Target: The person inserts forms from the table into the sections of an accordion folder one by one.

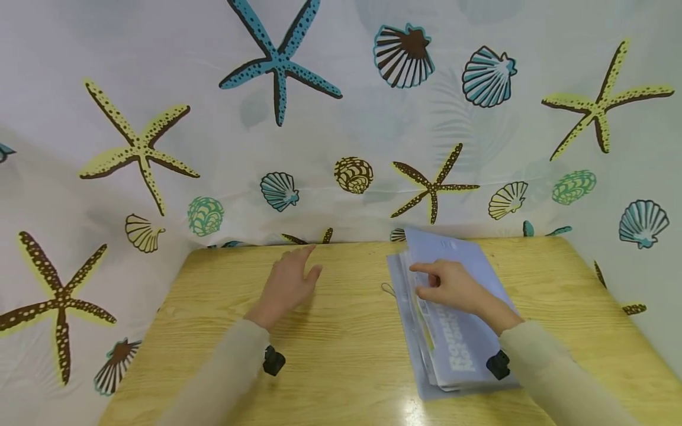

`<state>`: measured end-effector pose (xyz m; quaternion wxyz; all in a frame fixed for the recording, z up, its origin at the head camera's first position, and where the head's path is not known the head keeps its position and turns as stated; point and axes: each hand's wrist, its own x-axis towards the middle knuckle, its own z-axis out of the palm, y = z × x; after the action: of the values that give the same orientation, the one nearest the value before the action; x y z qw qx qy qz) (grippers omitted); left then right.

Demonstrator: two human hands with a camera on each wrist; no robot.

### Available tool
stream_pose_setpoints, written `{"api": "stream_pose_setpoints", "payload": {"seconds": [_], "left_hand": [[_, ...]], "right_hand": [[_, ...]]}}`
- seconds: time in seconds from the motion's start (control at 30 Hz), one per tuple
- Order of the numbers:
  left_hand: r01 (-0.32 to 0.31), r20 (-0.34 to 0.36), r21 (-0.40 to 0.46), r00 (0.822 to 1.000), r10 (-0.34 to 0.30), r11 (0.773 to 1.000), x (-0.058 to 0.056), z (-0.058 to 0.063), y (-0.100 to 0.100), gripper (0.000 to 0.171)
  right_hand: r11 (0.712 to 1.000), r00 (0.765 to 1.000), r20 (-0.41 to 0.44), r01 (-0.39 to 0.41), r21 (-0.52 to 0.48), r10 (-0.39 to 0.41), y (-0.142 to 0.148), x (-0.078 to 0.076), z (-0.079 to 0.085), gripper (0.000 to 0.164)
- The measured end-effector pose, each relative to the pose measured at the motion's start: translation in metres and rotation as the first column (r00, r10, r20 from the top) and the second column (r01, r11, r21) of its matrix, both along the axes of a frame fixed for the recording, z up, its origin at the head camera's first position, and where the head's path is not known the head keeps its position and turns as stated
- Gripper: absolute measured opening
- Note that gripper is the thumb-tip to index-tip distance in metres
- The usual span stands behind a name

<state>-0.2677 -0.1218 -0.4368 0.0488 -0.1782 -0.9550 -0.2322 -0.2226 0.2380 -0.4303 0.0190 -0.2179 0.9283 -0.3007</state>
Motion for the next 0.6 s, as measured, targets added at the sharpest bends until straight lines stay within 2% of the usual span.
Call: {"api": "stream_pose_setpoints", "payload": {"seconds": [0.1, 0.23, 0.33, 0.4, 0.47, 0.6], "left_hand": [[-0.025, -0.076, -0.093, 0.997, 0.018, 0.995, -0.004, 0.007, -0.006, 0.061], [-0.048, -0.145, -0.166, 0.989, 0.024, 0.985, -0.008, 0.015, -0.012, 0.066], [-0.061, -0.174, -0.208, 0.984, 0.025, 0.976, -0.011, 0.02, -0.014, 0.069], [-0.069, -0.185, -0.233, 0.982, 0.025, 0.97, -0.014, 0.023, -0.016, 0.071], [-0.069, -0.187, -0.248, 0.982, 0.023, 0.966, -0.016, 0.025, -0.017, 0.072], [-0.074, -0.17, -0.256, 0.985, 0.03, 0.964, -0.02, 0.029, -0.019, 0.075]], "right_hand": [[0.998, 0.999, -0.015, -0.031, 0.061, 0.032, -0.003, 0.0, -0.001, 0.053], [0.991, 0.998, 0.004, -0.07, 0.115, 0.07, -0.006, 0.0, 0.005, 0.056], [0.988, 0.997, 0.022, -0.072, 0.139, 0.07, -0.007, 0.0, 0.012, 0.057], [0.989, 0.999, -0.009, -0.044, 0.143, 0.046, -0.008, -0.001, 0.016, 0.056], [0.991, 0.998, -0.068, 0.017, 0.134, -0.008, -0.009, -0.003, 0.02, 0.056], [0.985, 0.972, -0.191, 0.152, 0.086, -0.133, -0.01, -0.011, 0.026, 0.062]]}}
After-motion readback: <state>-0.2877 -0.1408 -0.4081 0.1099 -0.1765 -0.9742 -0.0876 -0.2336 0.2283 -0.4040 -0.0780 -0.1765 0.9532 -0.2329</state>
